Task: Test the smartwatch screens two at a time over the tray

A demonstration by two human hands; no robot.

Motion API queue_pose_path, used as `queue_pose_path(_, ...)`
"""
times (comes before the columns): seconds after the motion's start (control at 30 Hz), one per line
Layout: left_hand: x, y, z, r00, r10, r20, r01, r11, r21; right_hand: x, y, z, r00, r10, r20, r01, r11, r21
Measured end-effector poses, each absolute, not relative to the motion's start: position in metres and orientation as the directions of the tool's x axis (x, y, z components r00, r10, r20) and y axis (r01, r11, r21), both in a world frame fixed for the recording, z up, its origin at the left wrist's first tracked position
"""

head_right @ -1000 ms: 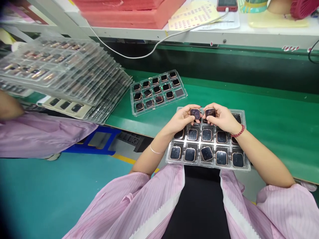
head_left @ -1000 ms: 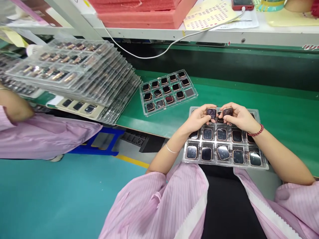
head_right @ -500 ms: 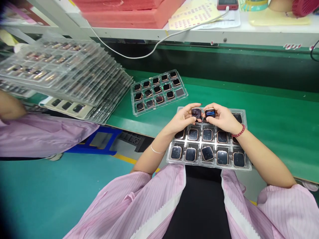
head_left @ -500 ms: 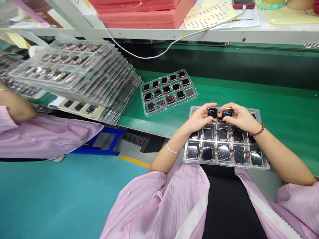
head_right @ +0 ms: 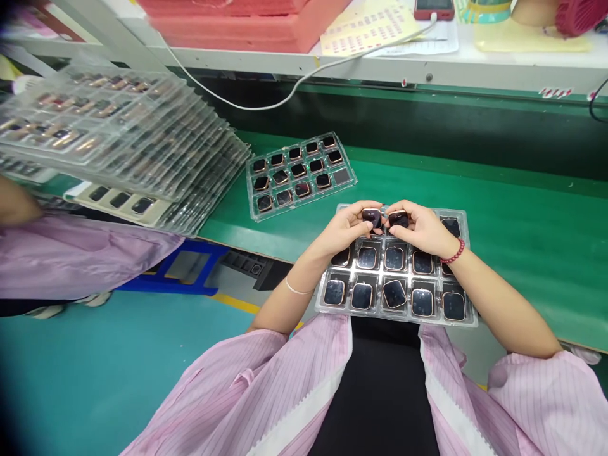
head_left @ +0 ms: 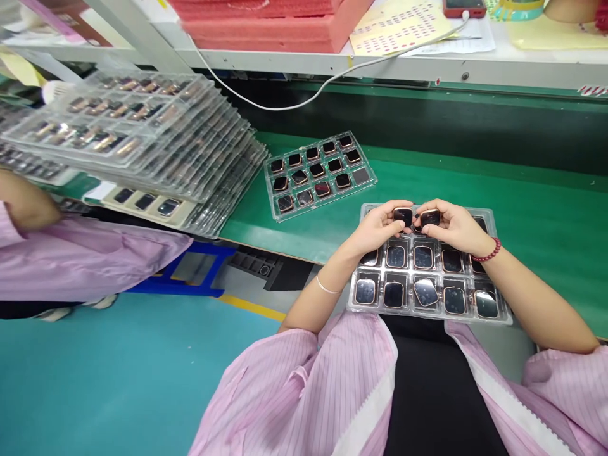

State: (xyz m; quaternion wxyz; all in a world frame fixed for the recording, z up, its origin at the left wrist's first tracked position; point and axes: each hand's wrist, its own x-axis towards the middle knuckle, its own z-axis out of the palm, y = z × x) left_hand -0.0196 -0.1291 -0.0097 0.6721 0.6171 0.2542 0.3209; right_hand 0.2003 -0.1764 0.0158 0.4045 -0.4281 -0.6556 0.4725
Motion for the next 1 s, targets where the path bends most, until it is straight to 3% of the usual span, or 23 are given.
queue_pose_path(1.0,-0.0182,-0.1323,-0.0029,0.649,0.760,0.033,-0.103,0.045,0.994,0.2013,-0.1763,0.0136,-0.320,0.941,0.109,0.258,0.198,-0.946)
